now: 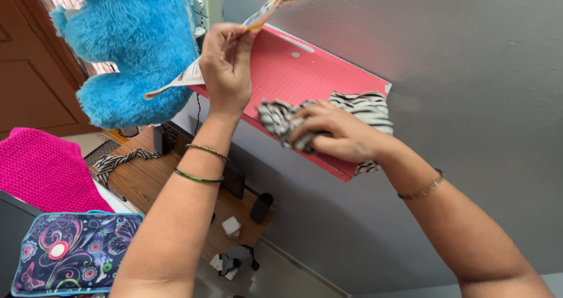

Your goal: The person wipes the inside of a glass cabinet and a desk surface using a cloth. They move various items such as a lamp, toys, and a basket to clean underneath them, then return the items to their original positions.

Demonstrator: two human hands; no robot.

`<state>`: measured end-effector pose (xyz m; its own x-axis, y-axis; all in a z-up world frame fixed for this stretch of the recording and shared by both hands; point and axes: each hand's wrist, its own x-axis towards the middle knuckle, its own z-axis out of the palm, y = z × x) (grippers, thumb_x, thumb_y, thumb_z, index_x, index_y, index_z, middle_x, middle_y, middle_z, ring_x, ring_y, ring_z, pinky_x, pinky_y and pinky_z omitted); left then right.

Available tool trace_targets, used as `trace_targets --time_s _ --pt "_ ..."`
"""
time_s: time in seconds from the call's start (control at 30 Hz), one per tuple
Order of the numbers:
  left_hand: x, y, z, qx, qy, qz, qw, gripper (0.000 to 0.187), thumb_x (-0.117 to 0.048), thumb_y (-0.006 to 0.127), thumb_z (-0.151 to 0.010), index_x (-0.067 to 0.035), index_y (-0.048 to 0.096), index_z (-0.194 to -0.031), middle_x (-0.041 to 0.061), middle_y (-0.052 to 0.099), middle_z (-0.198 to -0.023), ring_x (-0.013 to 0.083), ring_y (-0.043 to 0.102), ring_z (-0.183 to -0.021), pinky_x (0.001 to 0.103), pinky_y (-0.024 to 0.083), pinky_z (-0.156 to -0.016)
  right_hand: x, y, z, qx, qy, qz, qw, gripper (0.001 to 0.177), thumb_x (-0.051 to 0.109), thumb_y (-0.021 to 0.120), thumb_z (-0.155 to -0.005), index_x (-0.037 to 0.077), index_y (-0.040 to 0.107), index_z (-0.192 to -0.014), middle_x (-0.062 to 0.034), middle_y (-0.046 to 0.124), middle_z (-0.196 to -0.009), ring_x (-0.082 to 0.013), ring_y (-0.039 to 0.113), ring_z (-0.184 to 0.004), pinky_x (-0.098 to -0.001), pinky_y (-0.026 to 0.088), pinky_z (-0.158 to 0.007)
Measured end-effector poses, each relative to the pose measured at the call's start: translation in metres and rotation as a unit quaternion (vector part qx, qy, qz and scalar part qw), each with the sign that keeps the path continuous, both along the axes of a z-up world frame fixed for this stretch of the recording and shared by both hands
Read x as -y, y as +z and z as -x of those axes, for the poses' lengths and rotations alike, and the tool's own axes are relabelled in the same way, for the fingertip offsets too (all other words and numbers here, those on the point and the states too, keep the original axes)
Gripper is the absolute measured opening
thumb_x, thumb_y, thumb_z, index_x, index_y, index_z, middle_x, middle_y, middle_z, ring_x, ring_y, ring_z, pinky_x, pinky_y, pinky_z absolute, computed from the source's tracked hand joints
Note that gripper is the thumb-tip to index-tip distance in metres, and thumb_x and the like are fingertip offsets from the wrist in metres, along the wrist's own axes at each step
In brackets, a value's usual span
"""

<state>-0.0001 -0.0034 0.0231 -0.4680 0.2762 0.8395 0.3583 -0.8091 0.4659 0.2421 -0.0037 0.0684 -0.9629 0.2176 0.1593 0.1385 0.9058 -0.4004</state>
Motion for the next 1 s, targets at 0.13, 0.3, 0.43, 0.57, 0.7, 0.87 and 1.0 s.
trace_targets --time_s 0.13,0.3,0.43,0.57,0.7,0.87,1.0 --pt "0.014 0.033 -0.022 -0.038 -0.064 -0.060 0.995 0.009 -0.010 0.065 -0.112 -0.002 0.061 -0.115 0.004 0.066 -0.107 0.0093 0.068 -0.097 0.027 0.057 -0.088 0.012 -0.010 -0.042 -0.087 -0.041 0.078 0.992 0.033 0.005 0.053 -0.081 0.005 0.075 -0.106 -0.0130 0.068 -0.124 -0.0255 0.059 -0.125 -0.0403 0.046 -0.106" --pt "0.044 0.047 -0.081 -0.141 -0.054 -0.016 0.988 0.008 0.000 0.069 -0.103 -0.005 0.065 -0.108 0.007 0.066 -0.099 0.0198 0.065 -0.093 0.032 0.055 -0.085 0.007 -0.035 -0.093 -0.306 -0.183 0.228 0.906 0.029 -0.002 0.050 -0.093 -0.003 0.071 -0.112 -0.0113 0.066 -0.116 -0.0167 0.061 -0.108 -0.0340 0.049 -0.098" --pt "0.050 0.043 -0.111 -0.291 -0.050 0.019 0.955 0.015 -0.007 0.075 -0.089 -0.013 0.068 -0.101 0.004 0.067 -0.092 0.0261 0.063 -0.091 0.039 0.050 -0.082 -0.003 -0.039 -0.136 -0.492 -0.253 0.299 0.778 0.024 0.001 0.049 -0.102 -0.002 0.068 -0.117 -0.0116 0.071 -0.105 -0.0170 0.069 -0.090 -0.0309 0.056 -0.085" --pt "0.047 0.023 -0.132 -0.388 -0.044 0.047 0.920 0.009 -0.017 0.073 -0.091 -0.017 0.068 -0.097 -0.002 0.068 -0.090 0.0219 0.064 -0.093 0.039 0.047 -0.083 -0.005 -0.040 -0.166 -0.552 -0.272 0.274 0.739 0.025 0.001 0.047 -0.102 -0.003 0.068 -0.115 -0.0105 0.074 -0.108 -0.0154 0.072 -0.094 -0.0281 0.058 -0.089" --pt "0.046 0.004 -0.143 -0.457 -0.049 0.113 0.881 0.006 -0.022 0.072 -0.091 -0.019 0.069 -0.095 -0.005 0.069 -0.088 0.0199 0.065 -0.092 0.039 0.045 -0.082 -0.002 -0.047 -0.174 -0.556 -0.283 0.251 0.740 0.024 0.000 0.048 -0.102 -0.003 0.068 -0.116 -0.0104 0.073 -0.109 -0.0150 0.070 -0.095 -0.0281 0.058 -0.090" --pt "0.052 -0.001 -0.137 -0.506 -0.026 0.159 0.848 0.013 -0.025 0.070 -0.087 -0.019 0.072 -0.098 -0.003 0.071 -0.092 0.0205 0.066 -0.098 0.039 0.045 -0.084 0.000 -0.046 -0.181 -0.558 -0.289 0.193 0.753 0.024 0.000 0.049 -0.102 -0.004 0.068 -0.116 -0.0088 0.072 -0.109 -0.0131 0.068 -0.096 -0.0265 0.056 -0.091" --pt "0.058 -0.005 -0.116 -0.436 -0.006 0.190 0.880 0.043 -0.052 0.080 -0.078 -0.013 0.076 -0.094 0.005 0.073 -0.092 0.0248 0.065 -0.099 0.047 0.040 -0.095 0.003 -0.039 -0.190 -0.561 -0.286 0.169 0.758 0.025 -0.001 0.049 -0.103 -0.004 0.069 -0.118 -0.0083 0.071 -0.109 -0.0127 0.067 -0.097 -0.0259 0.055 -0.092"
